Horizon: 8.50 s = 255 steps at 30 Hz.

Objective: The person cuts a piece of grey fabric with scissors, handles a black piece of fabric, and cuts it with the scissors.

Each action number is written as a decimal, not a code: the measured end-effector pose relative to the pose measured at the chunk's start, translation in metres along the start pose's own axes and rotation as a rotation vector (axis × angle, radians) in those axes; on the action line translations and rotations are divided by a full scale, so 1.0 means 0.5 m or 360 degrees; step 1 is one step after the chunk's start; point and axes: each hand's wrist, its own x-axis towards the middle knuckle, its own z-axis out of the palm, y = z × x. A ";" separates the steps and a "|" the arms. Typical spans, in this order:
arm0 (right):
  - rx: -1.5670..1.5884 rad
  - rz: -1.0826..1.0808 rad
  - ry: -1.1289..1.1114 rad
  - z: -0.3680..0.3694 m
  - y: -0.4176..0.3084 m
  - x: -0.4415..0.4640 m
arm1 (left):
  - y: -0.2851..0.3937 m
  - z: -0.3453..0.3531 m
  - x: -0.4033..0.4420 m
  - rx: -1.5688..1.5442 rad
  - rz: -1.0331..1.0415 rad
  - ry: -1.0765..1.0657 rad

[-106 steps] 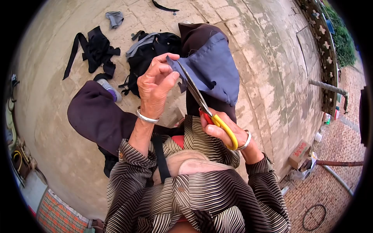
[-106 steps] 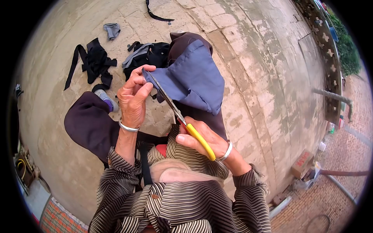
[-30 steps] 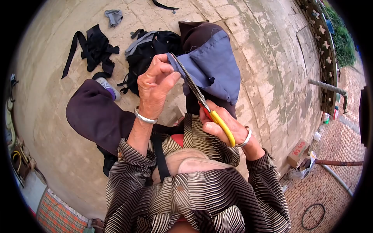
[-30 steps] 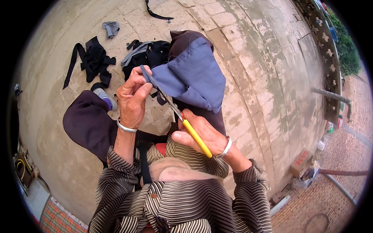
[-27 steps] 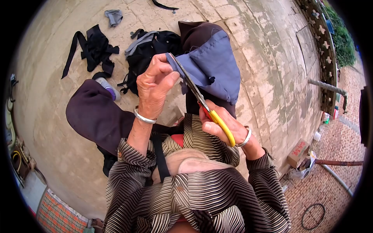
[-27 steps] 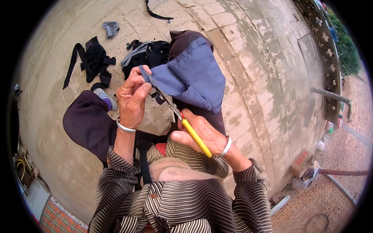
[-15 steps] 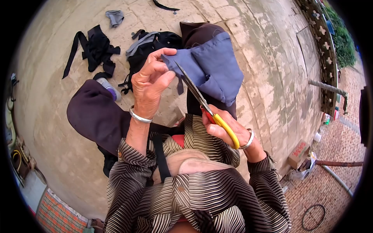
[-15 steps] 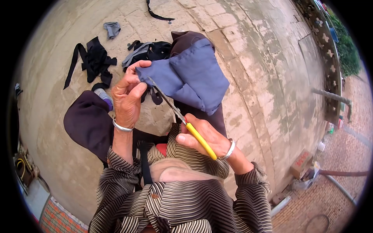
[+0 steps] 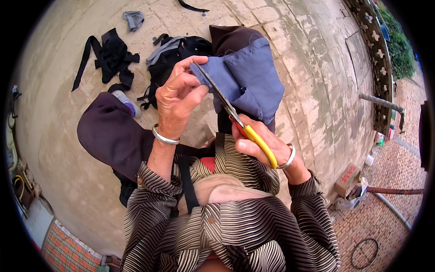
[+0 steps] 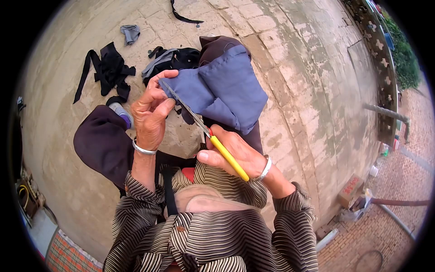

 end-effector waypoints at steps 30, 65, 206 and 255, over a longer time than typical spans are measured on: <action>-0.0204 0.0063 0.0300 0.036 -0.006 0.013 | -0.005 0.008 -0.007 0.0098 0.0060 -0.0038; -0.0213 -0.0212 0.0282 0.028 0.007 0.031 | 0.003 0.009 -0.008 0.0099 0.0014 -0.0147; 0.0921 0.0403 0.1561 -0.093 0.466 -0.074 | -0.096 0.129 0.027 0.1281 -0.0255 -0.0082; -0.1552 -0.1178 0.1807 -0.080 0.229 -0.083 | -0.030 0.160 -0.040 0.0210 -0.0996 0.0309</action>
